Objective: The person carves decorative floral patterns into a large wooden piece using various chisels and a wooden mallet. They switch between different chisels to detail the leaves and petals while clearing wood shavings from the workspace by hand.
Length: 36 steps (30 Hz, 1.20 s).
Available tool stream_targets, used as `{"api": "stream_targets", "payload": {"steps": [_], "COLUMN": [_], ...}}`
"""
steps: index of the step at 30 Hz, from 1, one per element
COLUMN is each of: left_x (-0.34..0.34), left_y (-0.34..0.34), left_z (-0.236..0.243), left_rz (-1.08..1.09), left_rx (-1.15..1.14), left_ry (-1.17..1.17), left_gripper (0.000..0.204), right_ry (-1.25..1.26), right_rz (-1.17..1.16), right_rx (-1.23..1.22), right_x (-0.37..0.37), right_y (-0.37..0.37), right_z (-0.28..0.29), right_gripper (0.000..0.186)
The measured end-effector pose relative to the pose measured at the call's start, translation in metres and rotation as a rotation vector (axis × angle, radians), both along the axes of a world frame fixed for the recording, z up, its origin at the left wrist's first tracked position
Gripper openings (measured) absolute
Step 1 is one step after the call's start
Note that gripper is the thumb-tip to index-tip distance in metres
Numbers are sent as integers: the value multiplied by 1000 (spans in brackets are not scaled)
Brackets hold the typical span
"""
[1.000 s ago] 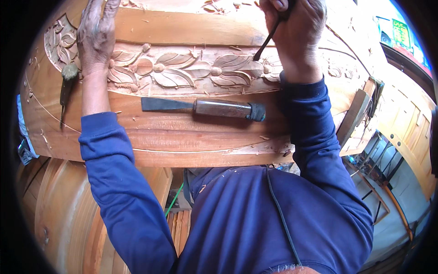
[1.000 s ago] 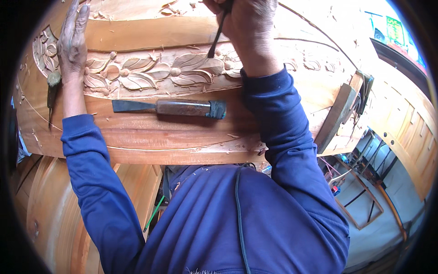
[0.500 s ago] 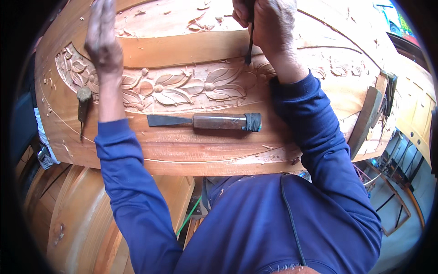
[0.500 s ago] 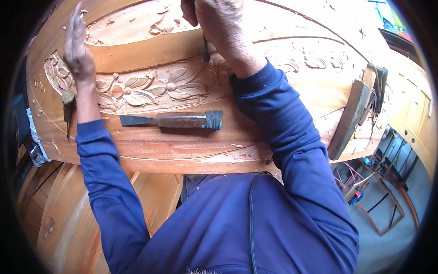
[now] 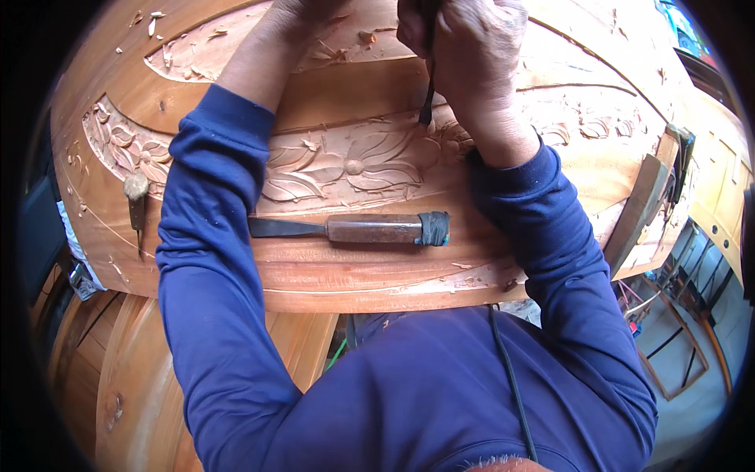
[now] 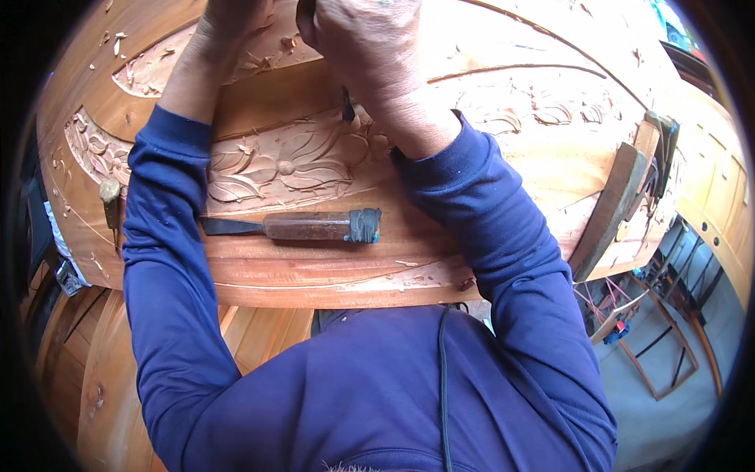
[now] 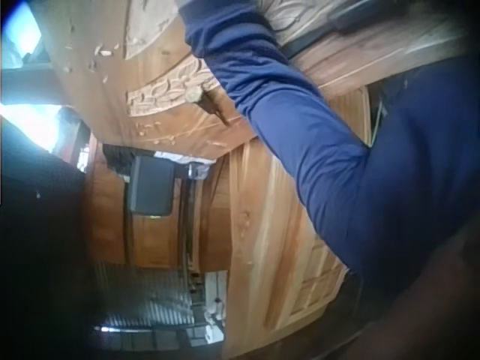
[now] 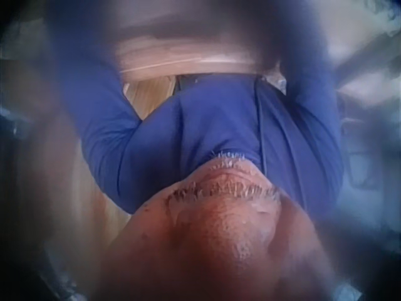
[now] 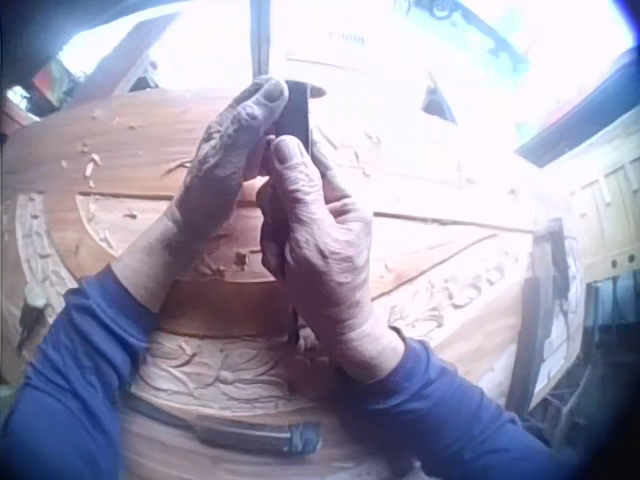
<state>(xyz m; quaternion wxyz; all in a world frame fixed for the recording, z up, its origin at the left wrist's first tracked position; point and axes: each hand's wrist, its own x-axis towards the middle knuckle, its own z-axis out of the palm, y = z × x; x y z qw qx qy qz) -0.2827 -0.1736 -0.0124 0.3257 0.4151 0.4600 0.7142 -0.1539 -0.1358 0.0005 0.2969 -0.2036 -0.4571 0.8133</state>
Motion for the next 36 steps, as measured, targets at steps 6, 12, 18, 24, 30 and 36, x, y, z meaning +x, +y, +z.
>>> {"api": "stream_targets", "payload": {"steps": [6,12,18,24,30,36], "left_x": [-10,-20,7,1,20,-5], "left_y": [8,22,10,5,7,-4], "left_z": [-16,-31,-7,-5,3,4], "left_rz": [-20,32,40,-83,1,-287], "left_rx": [35,196,3,24,-21,77], "left_ry": [25,83,106,-73,54,-80], "left_gripper": [32,24,76,87,82,72], "right_ry": [-53,-127,176,-70,-50,32], "right_rz": [-27,-23,70,-142,-122,-87], "right_rx": [23,-72,-324,-148,34,-14], "right_x": [-1,-4,15,7,11,8], "right_y": [-3,-4,42,28,9,1], "right_z": [0,0,-13,-9,2,-6], "right_gripper": [25,31,46,51,34,32]}}
